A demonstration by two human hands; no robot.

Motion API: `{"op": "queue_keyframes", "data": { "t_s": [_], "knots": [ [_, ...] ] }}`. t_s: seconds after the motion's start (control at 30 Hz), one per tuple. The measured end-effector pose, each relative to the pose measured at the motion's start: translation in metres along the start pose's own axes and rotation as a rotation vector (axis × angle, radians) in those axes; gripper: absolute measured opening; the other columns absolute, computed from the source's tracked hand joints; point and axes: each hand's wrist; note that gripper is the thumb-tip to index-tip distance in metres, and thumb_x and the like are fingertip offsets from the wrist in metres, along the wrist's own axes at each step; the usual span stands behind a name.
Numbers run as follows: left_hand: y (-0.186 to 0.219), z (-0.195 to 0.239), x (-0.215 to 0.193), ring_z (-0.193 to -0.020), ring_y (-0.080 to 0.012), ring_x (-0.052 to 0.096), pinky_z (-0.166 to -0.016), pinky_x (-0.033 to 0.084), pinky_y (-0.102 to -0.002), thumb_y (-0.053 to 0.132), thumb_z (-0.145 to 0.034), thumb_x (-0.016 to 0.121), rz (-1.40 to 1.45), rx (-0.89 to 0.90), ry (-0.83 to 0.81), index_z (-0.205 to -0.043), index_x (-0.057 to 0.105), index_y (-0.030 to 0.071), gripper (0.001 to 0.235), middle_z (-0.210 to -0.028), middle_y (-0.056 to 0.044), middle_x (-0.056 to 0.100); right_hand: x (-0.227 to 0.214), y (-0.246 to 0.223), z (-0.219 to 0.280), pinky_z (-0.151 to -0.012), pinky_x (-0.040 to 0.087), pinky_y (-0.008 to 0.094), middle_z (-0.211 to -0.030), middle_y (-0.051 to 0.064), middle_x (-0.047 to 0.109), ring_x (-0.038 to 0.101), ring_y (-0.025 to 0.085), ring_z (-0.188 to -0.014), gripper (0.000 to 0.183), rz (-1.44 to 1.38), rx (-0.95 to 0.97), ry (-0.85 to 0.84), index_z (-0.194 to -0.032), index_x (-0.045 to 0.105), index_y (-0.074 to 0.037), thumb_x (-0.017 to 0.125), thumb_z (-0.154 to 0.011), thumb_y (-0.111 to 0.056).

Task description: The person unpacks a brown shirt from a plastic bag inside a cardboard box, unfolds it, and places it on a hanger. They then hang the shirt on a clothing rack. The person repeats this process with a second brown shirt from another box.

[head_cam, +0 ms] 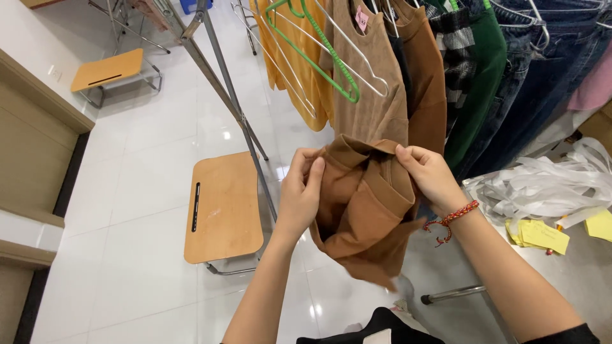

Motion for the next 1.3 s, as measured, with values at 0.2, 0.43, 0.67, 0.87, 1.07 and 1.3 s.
{"op": "queue_keyframes", "data": {
  "t_s": [0.2, 0.43, 0.67, 0.87, 1.07, 1.3],
  "knots": [
    [0.013, -0.016, -0.007, -0.084, -0.0129, 0.061, -0.078, 0.059, -0.036, 0.027, -0.115, 0.05, 0.033, 0.038, 0.005, -0.116, 0.064, 0.018, 0.016, -0.087, -0.004, 0.072, 0.036, -0.039, 0.028, -0.103, 0.05, 0.047, -0.14, 0.02, 0.059, 0.059, 0.03, -0.124, 0.067, 0.249, -0.145, -0.06, -0.151, 0.047, -0.013, 0.077, -0.096, -0.034],
    [0.03, -0.011, -0.009, -0.087, -0.0146, 0.062, -0.074, 0.062, -0.04, 0.026, -0.113, 0.055, -0.105, 0.117, 0.09, -0.112, 0.066, 0.017, 0.015, -0.09, -0.007, 0.074, 0.097, -0.035, 0.09, -0.098, 0.06, 0.053, -0.151, 0.022, 0.06, 0.066, 0.042, -0.131, 0.091, 0.488, 0.251, -0.242, -0.152, 0.057, -0.014, 0.094, -0.075, -0.044],
    [0.029, -0.012, -0.061, -0.1, -0.0276, 0.075, -0.08, 0.063, -0.043, 0.023, -0.11, 0.06, -0.242, 0.142, 0.207, -0.113, 0.069, 0.016, 0.012, -0.103, -0.014, 0.079, 0.054, -0.015, 0.046, -0.095, 0.06, 0.043, -0.123, 0.018, 0.078, 0.074, 0.026, -0.107, 0.045, 0.122, -0.063, -0.028, -0.131, 0.072, -0.003, 0.085, -0.089, -0.008],
    [0.033, -0.005, -0.071, -0.097, -0.0207, 0.076, -0.083, 0.065, -0.041, 0.026, -0.111, 0.059, -0.25, 0.117, 0.33, -0.11, 0.068, 0.018, 0.012, -0.105, -0.008, 0.082, 0.031, -0.059, -0.006, -0.081, 0.061, 0.031, -0.113, 0.011, 0.07, 0.072, 0.019, -0.096, 0.032, 0.207, -0.358, 0.097, -0.132, 0.068, -0.006, 0.078, -0.103, -0.015],
    [0.017, -0.002, -0.048, -0.101, -0.0281, 0.08, -0.085, 0.065, -0.043, 0.023, -0.106, 0.065, -0.203, 0.132, 0.26, -0.109, 0.073, 0.016, 0.011, -0.103, -0.011, 0.084, 0.053, -0.12, -0.055, -0.07, 0.059, 0.036, -0.114, 0.013, 0.062, 0.072, 0.029, -0.085, 0.031, 0.573, -0.832, 0.309, -0.133, 0.071, -0.002, 0.081, -0.105, -0.011],
    [0.007, 0.0, -0.04, -0.085, -0.0146, 0.077, -0.076, 0.066, -0.034, 0.02, -0.105, 0.067, -0.161, 0.126, 0.231, -0.107, 0.076, 0.018, 0.01, -0.099, -0.005, 0.084, 0.065, -0.098, -0.127, -0.07, 0.064, 0.048, -0.091, -0.004, 0.074, 0.079, 0.026, -0.083, 0.024, 1.492, -0.71, 0.409, -0.125, 0.076, -0.036, 0.068, -0.103, -0.042]
  ]
}}
Point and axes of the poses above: each hand's wrist, its own z-axis away from the middle knuckle, its own x-axis out of the palm, y = z × x
